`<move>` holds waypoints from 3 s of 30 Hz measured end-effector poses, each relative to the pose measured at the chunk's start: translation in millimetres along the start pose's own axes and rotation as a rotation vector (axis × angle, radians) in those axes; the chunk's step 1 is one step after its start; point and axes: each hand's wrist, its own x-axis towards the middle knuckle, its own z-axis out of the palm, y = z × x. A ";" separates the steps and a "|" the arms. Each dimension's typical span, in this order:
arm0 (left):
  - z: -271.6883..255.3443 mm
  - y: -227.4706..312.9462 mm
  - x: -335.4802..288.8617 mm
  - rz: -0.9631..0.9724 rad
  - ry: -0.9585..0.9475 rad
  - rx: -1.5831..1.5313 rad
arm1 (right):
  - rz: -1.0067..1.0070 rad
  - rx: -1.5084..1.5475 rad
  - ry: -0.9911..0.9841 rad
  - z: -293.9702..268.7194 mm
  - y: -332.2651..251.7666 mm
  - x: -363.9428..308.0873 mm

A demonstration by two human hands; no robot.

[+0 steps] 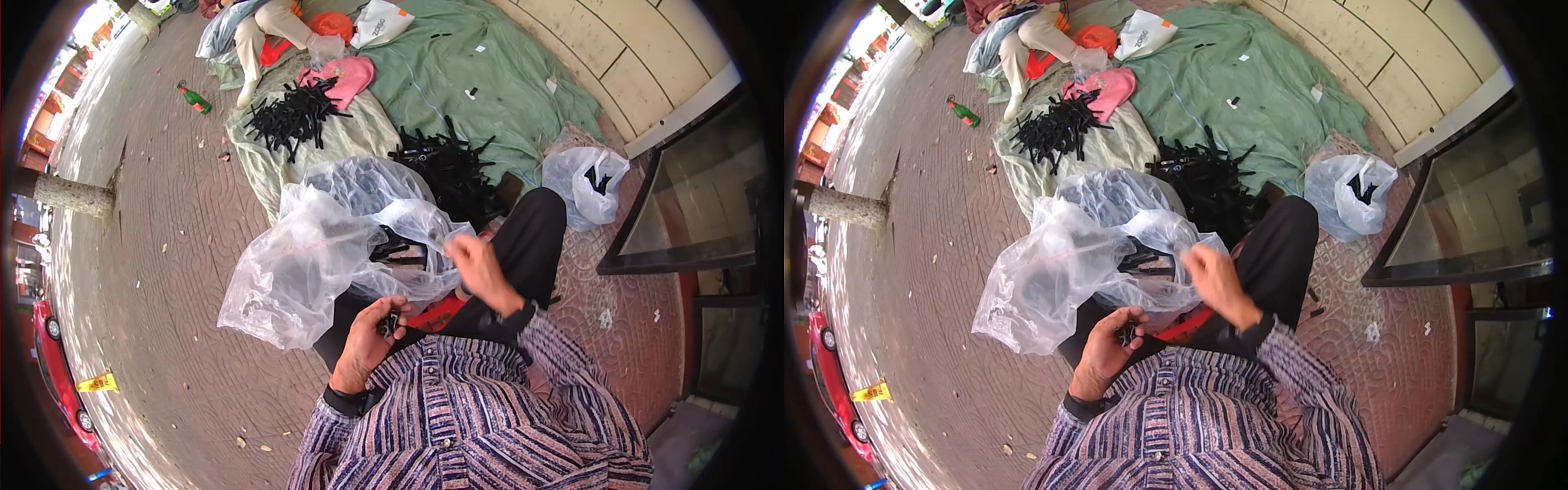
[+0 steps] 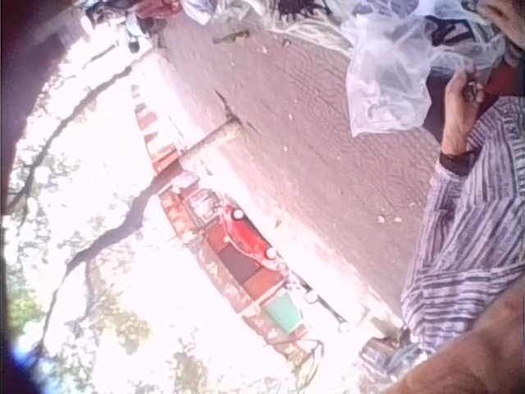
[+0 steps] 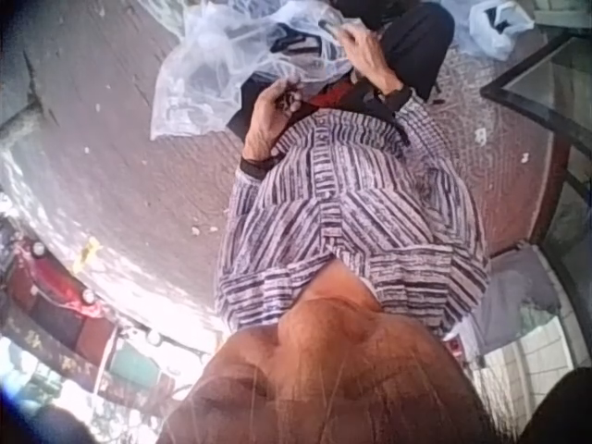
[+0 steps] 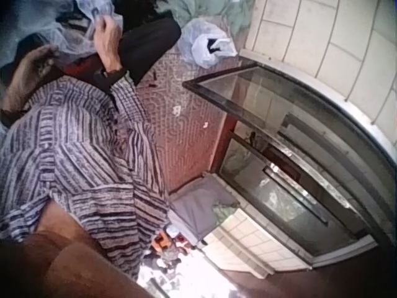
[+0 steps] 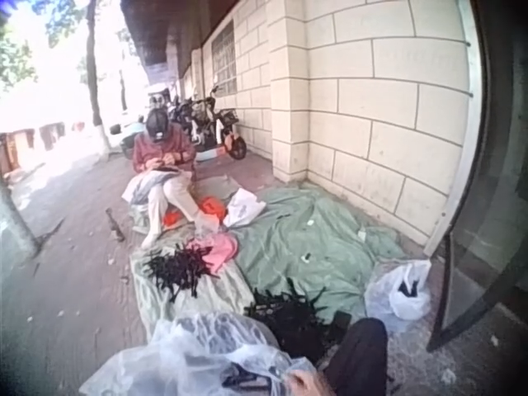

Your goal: Inspecting and assembling small black shoe components by hand while sitting on a sidewalk.

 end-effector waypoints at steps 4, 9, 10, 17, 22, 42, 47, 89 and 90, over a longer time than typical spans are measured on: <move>-28.4 -6.4 8.7 -0.116 -0.154 -0.006 | -0.383 -0.368 0.549 8.4 27.6 60.4; -25.4 -1.3 -1.6 -0.069 -0.138 0.004 | -0.354 -0.282 -0.387 72.5 56.3 44.5; -23.4 -0.8 -4.2 -0.052 -0.060 0.018 | -0.361 -0.278 -0.392 89.4 64.8 40.7; -43.4 -6.6 -11.1 -0.012 -0.142 -0.118 | -0.450 -0.620 -0.282 121.2 70.3 30.8; -35.9 -2.3 -4.6 -0.024 -0.048 -0.060 | -0.225 -0.345 -0.252 80.3 43.1 40.7; -6.3 8.5 -5.2 0.201 -0.081 0.240 | -0.524 -0.327 -0.187 24.1 -26.0 -29.5; -4.5 11.9 -8.3 0.256 -0.033 0.159 | -0.287 -0.176 -0.350 22.3 -32.8 -35.1; 11.7 0.3 -14.7 0.416 0.112 0.431 | -0.200 0.014 -0.322 27.0 -63.9 -33.9; 11.4 0.2 -12.4 0.439 0.175 0.426 | -0.549 -0.256 0.052 29.4 -66.2 -36.0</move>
